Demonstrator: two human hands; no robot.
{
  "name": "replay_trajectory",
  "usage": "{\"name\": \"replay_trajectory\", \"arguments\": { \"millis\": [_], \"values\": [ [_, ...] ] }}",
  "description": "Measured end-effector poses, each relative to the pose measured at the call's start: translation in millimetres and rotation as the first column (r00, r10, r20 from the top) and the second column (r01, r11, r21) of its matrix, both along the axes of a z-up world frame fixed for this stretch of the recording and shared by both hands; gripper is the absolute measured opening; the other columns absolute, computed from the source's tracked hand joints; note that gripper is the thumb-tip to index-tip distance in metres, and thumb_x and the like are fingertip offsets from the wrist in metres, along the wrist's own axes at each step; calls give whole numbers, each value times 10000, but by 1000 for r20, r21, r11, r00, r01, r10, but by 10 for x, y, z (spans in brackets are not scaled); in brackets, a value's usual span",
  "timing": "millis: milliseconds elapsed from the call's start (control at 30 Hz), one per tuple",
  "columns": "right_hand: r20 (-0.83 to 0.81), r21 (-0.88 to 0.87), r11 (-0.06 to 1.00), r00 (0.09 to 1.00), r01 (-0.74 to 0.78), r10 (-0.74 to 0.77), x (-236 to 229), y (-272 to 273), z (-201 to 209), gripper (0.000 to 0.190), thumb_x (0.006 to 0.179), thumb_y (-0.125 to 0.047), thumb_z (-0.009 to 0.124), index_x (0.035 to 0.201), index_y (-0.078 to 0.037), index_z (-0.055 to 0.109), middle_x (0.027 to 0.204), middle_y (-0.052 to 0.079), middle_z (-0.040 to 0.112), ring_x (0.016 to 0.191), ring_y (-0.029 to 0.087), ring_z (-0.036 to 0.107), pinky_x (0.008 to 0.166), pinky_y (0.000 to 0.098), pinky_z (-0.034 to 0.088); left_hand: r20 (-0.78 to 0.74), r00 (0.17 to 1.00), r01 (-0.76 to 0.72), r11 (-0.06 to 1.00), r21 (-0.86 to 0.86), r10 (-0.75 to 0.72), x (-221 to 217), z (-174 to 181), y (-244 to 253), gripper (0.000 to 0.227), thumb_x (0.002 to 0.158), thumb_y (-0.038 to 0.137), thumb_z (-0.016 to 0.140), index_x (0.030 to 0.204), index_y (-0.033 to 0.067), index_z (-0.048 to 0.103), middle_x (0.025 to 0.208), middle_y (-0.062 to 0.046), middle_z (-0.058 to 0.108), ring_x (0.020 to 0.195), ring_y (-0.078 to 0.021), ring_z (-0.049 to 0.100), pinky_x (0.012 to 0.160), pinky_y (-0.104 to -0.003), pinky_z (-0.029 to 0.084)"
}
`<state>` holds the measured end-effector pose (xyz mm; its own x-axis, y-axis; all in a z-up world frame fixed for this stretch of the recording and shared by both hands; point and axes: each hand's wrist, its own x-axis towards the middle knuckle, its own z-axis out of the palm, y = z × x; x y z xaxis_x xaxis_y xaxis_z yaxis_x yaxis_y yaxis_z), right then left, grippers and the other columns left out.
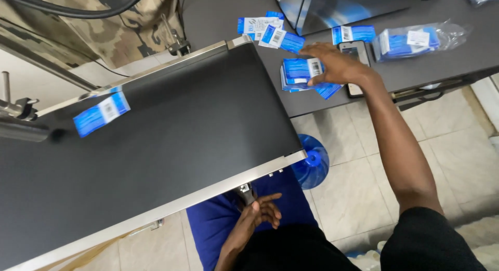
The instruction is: The person repeatedly picks up small blue and white packages from a stack on a table and places them onto a moving conveyor belt. The person holds a stack of packages in their left hand while using their right hand to transfer them one by one onto the belt.
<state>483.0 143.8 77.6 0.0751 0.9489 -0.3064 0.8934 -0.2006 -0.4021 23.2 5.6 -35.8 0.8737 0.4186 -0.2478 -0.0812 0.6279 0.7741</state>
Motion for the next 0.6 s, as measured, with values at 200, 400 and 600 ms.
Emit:
{"name": "replay_trajectory", "arguments": {
  "millis": [200, 400, 600],
  "values": [
    [-35, -24, 1000, 999, 7, -8, -113, 8, -41, 961, 893, -216, 844, 1717, -232, 349, 1713, 150, 424, 1569, 378, 349, 1176, 559, 375, 22, 997, 72, 997, 21, -73, 96, 91, -14, 900, 1035, 672, 454, 1575, -42, 542, 1086, -130, 724, 927, -222, 719, 836, -353, 599],
    [-41, 31, 995, 994, -95, 97, 16, 63, -129, 959, 874, -274, 865, 1691, -130, 385, 1616, 154, 494, 1417, 372, 520, 1096, 500, 473, 16, 1000, 20, 1000, 11, -20, 17, 49, -45, 861, 1049, 638, 465, 1566, -47, 541, 1081, -127, 728, 917, -206, 716, 836, -345, 597],
    [6, -13, 997, 997, -72, 72, -36, 87, 88, 965, 873, -321, 851, 1701, -150, 386, 1602, 144, 514, 1329, 377, 566, 993, 514, 518, -1, 1000, 11, 999, 39, -11, 15, 131, -23, 869, 1050, 643, 449, 1567, -51, 538, 1085, -132, 721, 933, -214, 713, 840, -352, 594]
  ]
}}
